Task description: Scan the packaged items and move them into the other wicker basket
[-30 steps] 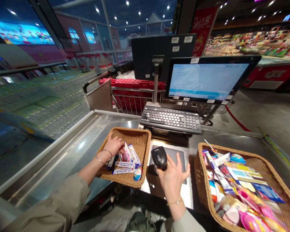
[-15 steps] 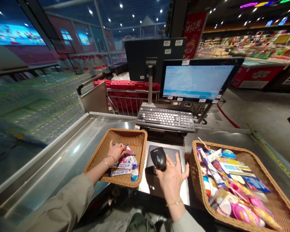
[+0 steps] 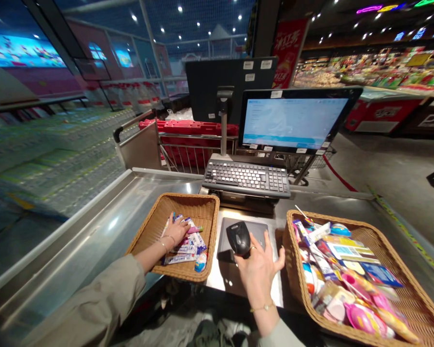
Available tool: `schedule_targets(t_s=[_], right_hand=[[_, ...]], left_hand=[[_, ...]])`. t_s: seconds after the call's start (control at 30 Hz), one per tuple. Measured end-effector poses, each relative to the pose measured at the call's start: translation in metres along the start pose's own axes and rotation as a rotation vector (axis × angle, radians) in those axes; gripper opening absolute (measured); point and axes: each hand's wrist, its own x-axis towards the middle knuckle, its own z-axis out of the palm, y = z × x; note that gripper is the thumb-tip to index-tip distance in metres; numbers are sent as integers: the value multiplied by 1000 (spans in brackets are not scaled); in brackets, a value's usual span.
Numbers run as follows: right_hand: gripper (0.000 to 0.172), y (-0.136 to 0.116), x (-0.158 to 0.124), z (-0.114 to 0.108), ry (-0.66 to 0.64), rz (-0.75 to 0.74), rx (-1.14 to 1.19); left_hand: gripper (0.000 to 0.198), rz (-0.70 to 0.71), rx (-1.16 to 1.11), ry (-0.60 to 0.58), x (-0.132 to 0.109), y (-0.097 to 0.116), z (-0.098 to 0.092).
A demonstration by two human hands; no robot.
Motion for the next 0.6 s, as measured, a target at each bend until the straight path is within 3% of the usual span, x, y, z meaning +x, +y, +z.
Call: schedule_targets(t_s=[0.23, 0.6], right_hand=[[20, 4, 0, -4, 18, 3, -13], [19, 6, 2, -7, 37, 22, -18]], left_hand=[[21, 21, -24, 22, 3, 6, 5], [22, -55, 24, 9, 0, 7, 5]])
